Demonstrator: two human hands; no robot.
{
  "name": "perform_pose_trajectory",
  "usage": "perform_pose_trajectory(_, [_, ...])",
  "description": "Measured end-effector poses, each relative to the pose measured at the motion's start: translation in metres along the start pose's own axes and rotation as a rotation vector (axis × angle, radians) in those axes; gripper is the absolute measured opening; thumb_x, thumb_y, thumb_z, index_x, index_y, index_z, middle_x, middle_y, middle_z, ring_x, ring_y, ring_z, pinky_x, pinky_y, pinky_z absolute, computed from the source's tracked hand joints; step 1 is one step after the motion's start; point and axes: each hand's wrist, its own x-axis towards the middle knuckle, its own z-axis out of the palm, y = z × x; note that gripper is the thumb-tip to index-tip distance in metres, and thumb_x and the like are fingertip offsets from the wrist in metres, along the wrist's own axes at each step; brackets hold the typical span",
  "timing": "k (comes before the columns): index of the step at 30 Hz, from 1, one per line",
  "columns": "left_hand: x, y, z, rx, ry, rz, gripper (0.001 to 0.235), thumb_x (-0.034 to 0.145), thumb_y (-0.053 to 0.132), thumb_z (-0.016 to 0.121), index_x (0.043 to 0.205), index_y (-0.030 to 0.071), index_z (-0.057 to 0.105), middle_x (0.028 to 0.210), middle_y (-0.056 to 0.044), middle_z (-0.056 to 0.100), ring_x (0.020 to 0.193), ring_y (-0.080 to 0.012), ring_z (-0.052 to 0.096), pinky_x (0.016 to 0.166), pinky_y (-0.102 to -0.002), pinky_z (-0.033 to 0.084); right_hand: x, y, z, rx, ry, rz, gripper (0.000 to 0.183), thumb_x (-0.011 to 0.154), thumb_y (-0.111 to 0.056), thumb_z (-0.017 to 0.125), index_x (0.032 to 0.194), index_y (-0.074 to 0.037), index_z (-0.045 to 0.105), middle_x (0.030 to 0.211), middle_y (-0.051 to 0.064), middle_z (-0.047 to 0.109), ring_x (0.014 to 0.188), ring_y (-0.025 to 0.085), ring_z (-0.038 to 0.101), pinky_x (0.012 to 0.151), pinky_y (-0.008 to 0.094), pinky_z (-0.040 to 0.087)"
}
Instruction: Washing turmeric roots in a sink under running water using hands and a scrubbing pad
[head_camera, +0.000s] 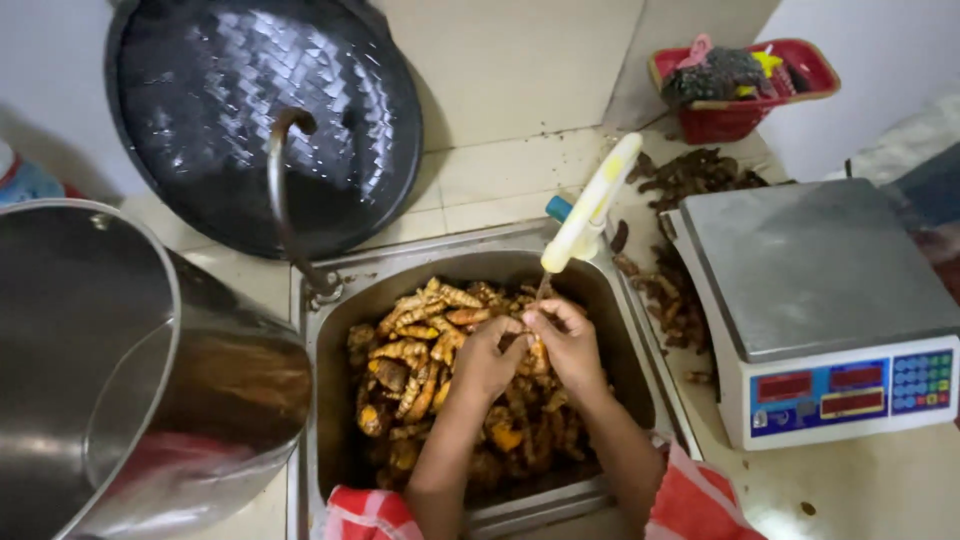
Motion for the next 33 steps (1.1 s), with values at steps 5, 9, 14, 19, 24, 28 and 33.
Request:
perform_pose_trajectory(5, [-0.004,0.018,0.002,0.142,0.046,0.116,0.019,0.092,0.034,0.067,0.101,0.018,0.070,0.098,-0.014,0.073,0.101,-0.0381,0.071,0.088,-0.049,0.057,0.014,0.011,-0.004,-0.044,-0.012,0.139,0.028,0.087,-0.027,0.085,0.106,-0.011,0.074,0.088,0.016,0.073,0.064,0.015,0.067,0.050,0.028,0.058])
perform_pose_trajectory(9, [-0.010,0.029,-0.001,0.395,0.115,0.375,0.026,0.093,0.026,0.061,0.109,0.006,0.067,0.093,-0.021,0.070,0.091,-0.0416,0.072,0.081,-0.049,0.060,0.037,0.050,-0.010,-0.125,0.027,0.117,0.018,0.087,-0.024,0.083,0.094,-0.009,0.076,0.078,0.010,0.069,0.062,0.014,0.060,0.048,0.028,0.050])
perform_pose_trajectory(14, [0.005,0.024,-0.009,0.131,-0.132,-0.019,0.035,0.095,0.049,0.052,0.101,0.018,0.066,0.094,-0.015,0.072,0.099,-0.0390,0.071,0.085,-0.052,0.057,0.011,-0.006,0.010,-0.111,0.044,0.043,0.016,0.095,-0.027,0.074,0.089,-0.012,0.072,0.057,0.010,0.062,0.036,0.010,0.048,0.027,0.020,0.039])
perform_pose_trajectory(19, [0.009,-0.002,0.012,-0.763,-0.224,-0.326,0.021,0.098,0.033,0.064,0.095,0.013,0.060,0.071,0.007,0.048,0.053,-0.0062,0.051,0.051,-0.023,0.054,-0.023,-0.061,0.017,-0.145,-0.055,-0.268,0.013,0.098,-0.013,0.069,0.086,-0.009,0.071,0.073,0.011,0.073,0.061,0.009,0.056,0.050,0.024,0.052])
perform_pose_trajectory(24, [0.001,0.033,-0.004,-1.052,-0.264,-0.425,0.021,0.100,0.031,0.066,0.104,0.011,0.062,0.082,0.001,0.050,0.062,-0.0064,0.049,0.057,-0.024,0.055,-0.017,-0.054,0.010,-0.179,-0.099,-0.578,0.012,0.097,-0.008,0.071,0.086,-0.003,0.071,0.093,0.015,0.075,0.090,0.029,0.072,0.091,0.044,0.053])
perform_pose_trajectory(28, [0.001,0.026,0.002,-1.156,-0.287,-0.436,0.025,0.102,0.030,0.063,0.115,0.009,0.060,0.088,0.002,0.048,0.068,-0.0071,0.051,0.061,-0.024,0.056,-0.019,-0.055,0.011,-0.171,-0.132,-0.593,0.014,0.097,-0.009,0.071,0.084,-0.004,0.071,0.087,0.013,0.071,0.091,0.030,0.073,0.092,0.045,0.053])
perform_pose_trajectory(33, [0.005,0.026,-0.013,-0.477,-0.128,-0.252,0.028,0.100,0.033,0.067,0.106,0.006,0.069,0.084,-0.008,0.069,0.059,-0.0136,0.067,0.055,-0.031,0.060,-0.020,-0.045,0.012,-0.228,-0.049,-0.572,0.017,0.097,-0.012,0.072,0.080,-0.007,0.071,0.084,0.008,0.073,0.087,0.024,0.072,0.089,0.039,0.053])
